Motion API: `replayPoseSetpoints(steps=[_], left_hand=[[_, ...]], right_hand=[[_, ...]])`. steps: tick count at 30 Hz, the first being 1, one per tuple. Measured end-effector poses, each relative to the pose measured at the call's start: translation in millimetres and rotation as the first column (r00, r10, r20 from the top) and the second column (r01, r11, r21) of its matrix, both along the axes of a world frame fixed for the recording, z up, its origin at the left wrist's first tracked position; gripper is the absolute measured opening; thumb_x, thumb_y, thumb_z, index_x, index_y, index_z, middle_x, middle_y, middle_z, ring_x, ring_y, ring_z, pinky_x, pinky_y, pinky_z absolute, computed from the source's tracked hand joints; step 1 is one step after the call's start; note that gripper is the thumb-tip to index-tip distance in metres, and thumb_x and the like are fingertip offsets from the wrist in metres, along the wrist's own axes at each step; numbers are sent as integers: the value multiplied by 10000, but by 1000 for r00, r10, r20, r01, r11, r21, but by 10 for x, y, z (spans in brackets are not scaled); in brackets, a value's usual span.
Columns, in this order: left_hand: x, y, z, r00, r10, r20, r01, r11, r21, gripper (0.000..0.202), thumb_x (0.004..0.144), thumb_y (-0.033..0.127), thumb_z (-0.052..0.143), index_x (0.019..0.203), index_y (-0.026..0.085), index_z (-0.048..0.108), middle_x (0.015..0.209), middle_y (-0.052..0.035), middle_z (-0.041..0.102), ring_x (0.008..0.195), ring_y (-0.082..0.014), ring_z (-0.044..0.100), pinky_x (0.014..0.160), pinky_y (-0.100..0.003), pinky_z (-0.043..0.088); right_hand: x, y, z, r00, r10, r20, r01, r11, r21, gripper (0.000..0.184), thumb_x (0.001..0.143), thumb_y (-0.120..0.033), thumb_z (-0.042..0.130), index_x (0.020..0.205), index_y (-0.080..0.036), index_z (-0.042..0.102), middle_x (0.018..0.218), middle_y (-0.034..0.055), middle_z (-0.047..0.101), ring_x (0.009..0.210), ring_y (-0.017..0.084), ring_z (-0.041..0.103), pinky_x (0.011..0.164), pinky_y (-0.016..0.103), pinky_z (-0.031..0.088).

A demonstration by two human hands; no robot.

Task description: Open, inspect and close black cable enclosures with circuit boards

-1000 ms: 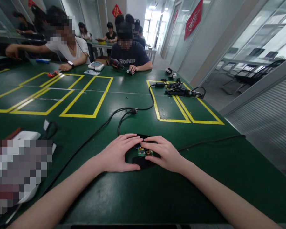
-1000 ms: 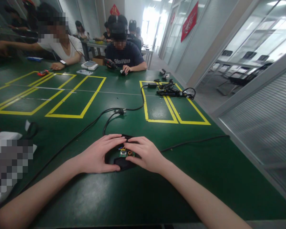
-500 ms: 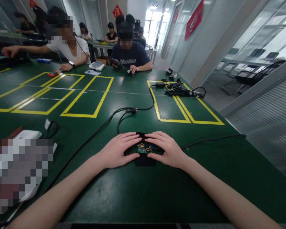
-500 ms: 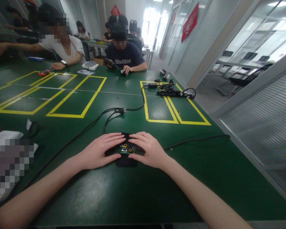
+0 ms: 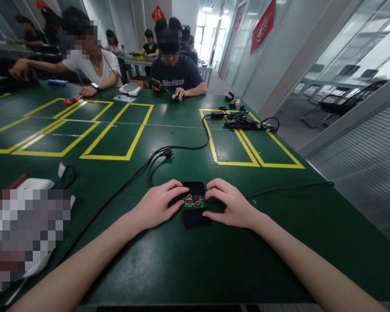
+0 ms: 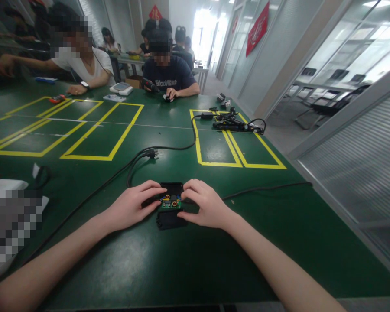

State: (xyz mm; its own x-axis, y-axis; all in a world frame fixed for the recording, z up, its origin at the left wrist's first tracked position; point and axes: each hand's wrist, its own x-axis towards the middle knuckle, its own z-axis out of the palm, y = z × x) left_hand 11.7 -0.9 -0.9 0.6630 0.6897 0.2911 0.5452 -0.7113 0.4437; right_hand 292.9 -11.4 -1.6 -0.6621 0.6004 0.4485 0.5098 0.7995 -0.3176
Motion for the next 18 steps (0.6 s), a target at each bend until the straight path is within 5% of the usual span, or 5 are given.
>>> replayPoseSetpoints(steps=[9, 18], left_hand=[[14, 8, -25, 993, 113, -31, -113, 994, 7, 198, 1005, 270, 587, 1169, 220, 685, 1131, -45, 672, 831, -159, 707, 760, -284, 595], [34, 42, -12, 987, 144, -76, -147, 989, -28, 196, 1015, 267, 590, 1181, 231, 687, 1028, -21, 716, 837, -175, 716, 744, -276, 563]], right_hand=[[13, -17, 78, 987, 142, 73, -141, 990, -23, 326, 849, -498, 784, 911, -192, 686, 910, 65, 682, 804, 196, 599, 734, 344, 425], [-66, -37, 23, 997, 47, 63, -51, 997, 65, 298, 949, -468, 711, 976, -170, 708, 876, 75, 709, 791, 205, 630, 691, 340, 429]])
